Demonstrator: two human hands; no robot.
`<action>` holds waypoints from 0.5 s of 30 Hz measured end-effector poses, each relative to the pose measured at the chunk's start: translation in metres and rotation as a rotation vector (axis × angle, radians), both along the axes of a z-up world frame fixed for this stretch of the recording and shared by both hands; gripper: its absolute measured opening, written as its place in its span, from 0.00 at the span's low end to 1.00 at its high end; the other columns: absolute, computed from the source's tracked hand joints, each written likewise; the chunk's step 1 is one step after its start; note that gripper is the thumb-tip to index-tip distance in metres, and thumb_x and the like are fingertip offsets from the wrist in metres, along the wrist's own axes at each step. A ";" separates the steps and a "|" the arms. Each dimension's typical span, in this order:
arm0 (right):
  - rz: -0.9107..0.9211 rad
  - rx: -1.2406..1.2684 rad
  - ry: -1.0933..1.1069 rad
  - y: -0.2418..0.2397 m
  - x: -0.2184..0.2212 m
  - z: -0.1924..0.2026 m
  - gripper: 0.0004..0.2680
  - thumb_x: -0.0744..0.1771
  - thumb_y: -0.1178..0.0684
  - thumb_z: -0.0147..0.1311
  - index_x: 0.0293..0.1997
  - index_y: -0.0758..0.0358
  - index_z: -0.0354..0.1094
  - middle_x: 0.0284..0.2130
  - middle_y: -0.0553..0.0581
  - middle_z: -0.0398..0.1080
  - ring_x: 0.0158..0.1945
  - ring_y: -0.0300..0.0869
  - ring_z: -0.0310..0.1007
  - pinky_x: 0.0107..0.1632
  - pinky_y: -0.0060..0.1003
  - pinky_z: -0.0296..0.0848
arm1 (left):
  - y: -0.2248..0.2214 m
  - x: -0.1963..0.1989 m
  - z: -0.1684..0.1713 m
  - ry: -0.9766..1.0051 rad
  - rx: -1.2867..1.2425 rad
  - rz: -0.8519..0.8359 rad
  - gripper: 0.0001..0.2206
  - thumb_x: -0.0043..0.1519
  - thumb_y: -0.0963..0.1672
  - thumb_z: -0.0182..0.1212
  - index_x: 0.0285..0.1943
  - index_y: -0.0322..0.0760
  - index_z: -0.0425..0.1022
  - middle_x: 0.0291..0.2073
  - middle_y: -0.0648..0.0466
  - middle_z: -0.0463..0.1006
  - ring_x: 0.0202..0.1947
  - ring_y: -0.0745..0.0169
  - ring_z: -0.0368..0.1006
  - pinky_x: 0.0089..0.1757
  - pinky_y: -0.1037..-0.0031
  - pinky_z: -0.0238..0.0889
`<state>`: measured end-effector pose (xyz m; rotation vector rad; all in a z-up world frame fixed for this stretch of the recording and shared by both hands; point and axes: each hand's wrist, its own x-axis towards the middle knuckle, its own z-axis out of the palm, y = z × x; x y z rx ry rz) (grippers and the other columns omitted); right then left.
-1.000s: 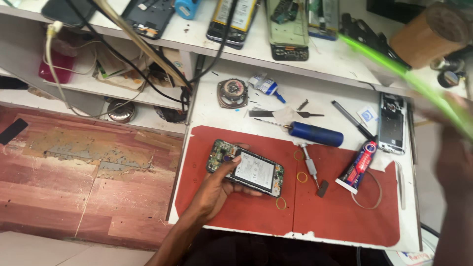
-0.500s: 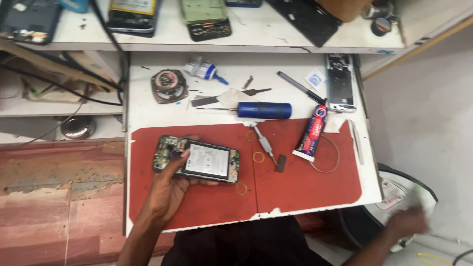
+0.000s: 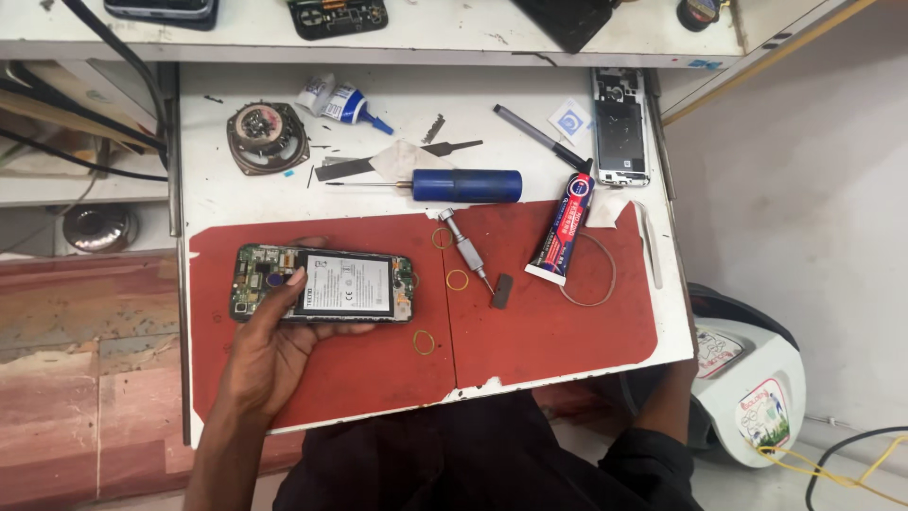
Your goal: The person is repairing a smartphone by removing the back cover, inspecting the internal components, and then reattaching the back cover. They handle the phone and a screwdriver during the process.
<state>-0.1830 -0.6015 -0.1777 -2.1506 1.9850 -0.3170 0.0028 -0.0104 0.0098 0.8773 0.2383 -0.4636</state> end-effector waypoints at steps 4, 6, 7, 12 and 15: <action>0.005 0.042 0.017 -0.006 -0.014 0.001 0.14 0.72 0.45 0.52 0.54 0.67 0.76 0.38 0.68 0.76 0.39 0.56 0.77 0.44 0.50 0.76 | -0.001 0.001 -0.005 0.046 -0.022 -0.008 0.22 0.69 0.45 0.51 0.68 0.24 0.64 0.49 0.39 0.79 0.48 0.47 0.80 0.44 0.49 0.79; 0.030 0.064 0.009 -0.008 -0.009 0.000 0.14 0.72 0.45 0.51 0.54 0.67 0.76 0.38 0.68 0.75 0.40 0.55 0.77 0.44 0.50 0.76 | 0.002 0.002 -0.004 0.055 -0.036 0.000 0.22 0.68 0.45 0.52 0.68 0.24 0.64 0.50 0.40 0.79 0.48 0.47 0.80 0.44 0.49 0.79; 0.045 0.078 0.008 -0.009 -0.005 0.000 0.14 0.73 0.45 0.51 0.54 0.68 0.76 0.38 0.68 0.75 0.40 0.55 0.77 0.45 0.50 0.76 | 0.002 0.002 -0.002 0.038 -0.042 -0.002 0.23 0.67 0.46 0.53 0.68 0.26 0.64 0.50 0.40 0.79 0.47 0.47 0.80 0.43 0.49 0.79; 0.090 0.130 0.010 -0.012 0.005 0.008 0.15 0.73 0.45 0.49 0.54 0.69 0.75 0.39 0.68 0.75 0.40 0.54 0.76 0.45 0.49 0.75 | -0.001 0.002 0.008 0.043 0.028 -0.009 0.25 0.65 0.47 0.54 0.69 0.28 0.65 0.48 0.36 0.80 0.44 0.43 0.81 0.42 0.51 0.80; 0.112 0.158 0.011 -0.015 0.013 0.014 0.15 0.74 0.45 0.49 0.54 0.69 0.74 0.40 0.67 0.75 0.41 0.53 0.76 0.46 0.49 0.75 | 0.000 0.005 0.008 0.043 0.005 -0.022 0.25 0.65 0.48 0.54 0.69 0.29 0.64 0.47 0.35 0.80 0.44 0.43 0.81 0.41 0.52 0.81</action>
